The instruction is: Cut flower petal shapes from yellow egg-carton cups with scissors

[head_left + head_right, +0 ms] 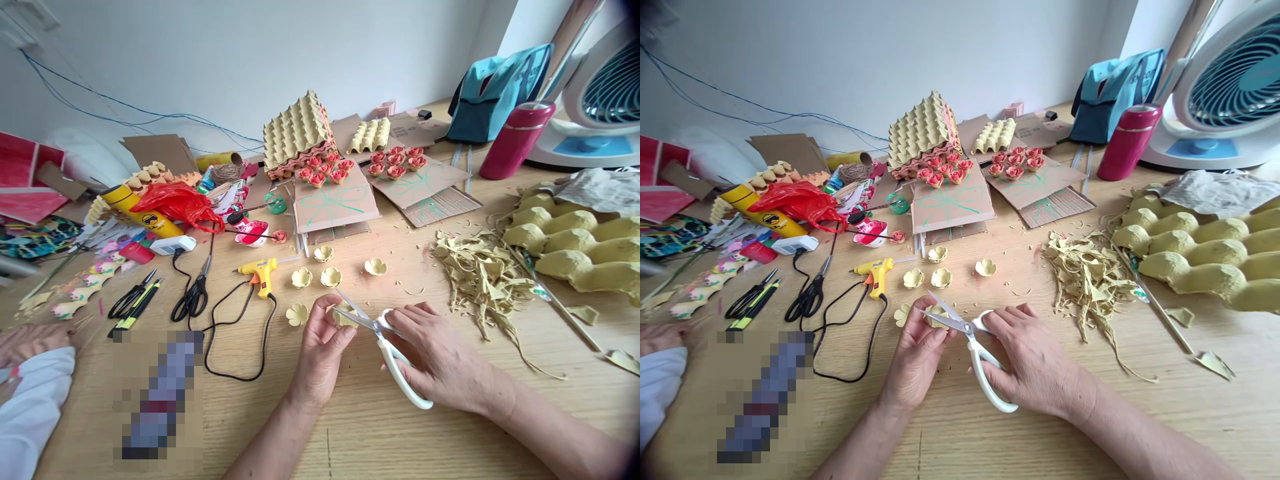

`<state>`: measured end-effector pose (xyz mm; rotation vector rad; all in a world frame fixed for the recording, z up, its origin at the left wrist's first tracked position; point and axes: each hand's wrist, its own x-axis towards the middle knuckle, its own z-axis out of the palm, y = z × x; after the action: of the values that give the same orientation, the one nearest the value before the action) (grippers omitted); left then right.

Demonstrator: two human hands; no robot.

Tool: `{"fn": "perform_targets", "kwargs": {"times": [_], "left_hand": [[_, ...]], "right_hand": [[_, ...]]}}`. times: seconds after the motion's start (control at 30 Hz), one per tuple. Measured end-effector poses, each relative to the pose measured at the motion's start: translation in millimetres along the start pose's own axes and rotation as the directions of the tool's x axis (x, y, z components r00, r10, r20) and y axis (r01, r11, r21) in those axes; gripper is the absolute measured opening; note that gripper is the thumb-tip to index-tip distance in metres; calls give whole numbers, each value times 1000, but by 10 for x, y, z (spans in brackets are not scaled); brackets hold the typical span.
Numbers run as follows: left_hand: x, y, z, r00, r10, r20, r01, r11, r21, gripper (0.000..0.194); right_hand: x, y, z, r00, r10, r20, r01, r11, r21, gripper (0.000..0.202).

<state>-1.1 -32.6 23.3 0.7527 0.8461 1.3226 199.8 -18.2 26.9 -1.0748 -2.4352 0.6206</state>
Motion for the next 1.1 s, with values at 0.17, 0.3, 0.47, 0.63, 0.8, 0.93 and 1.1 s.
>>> {"fn": "perform_targets", "kwargs": {"times": [0.17, 0.3, 0.47, 0.63, 0.8, 0.93, 1.1], "left_hand": [[-8, -39, -7, 999, 29, 17, -30, 999, 46, 39], [-5, -64, -35, 996, 70, 48, -74, 993, 88, 35], [3, -62, -43, 991, 109, 74, -118, 984, 134, 33], [-4, -39, -43, 989, 117, 95, -132, 976, 171, 31], [-1, -25, -51, 991, 104, 86, -118, 977, 180, 32], [1, -11, -62, 989, 101, 107, -118, 978, 169, 32], [-5, -2, -86, 985, 101, 141, -121, 983, 135, 33]], "right_hand": [[0, 9, 7, 1000, -14, -7, 14, 1000, -9, 23], [3, 12, 6, 1000, -23, -15, 23, 1000, -10, 27], [3, 21, 4, 1000, -29, -10, 29, 999, -43, 27], [4, 23, -5, 999, -50, -11, 50, 998, -48, 29], [0, 19, -18, 998, -68, -13, 68, 998, -16, 26], [-17, 32, -10, 997, -71, 0, 71, 997, -1, 30], [-35, 47, -8, 994, -109, -6, 109, 993, 40, 27]]}}
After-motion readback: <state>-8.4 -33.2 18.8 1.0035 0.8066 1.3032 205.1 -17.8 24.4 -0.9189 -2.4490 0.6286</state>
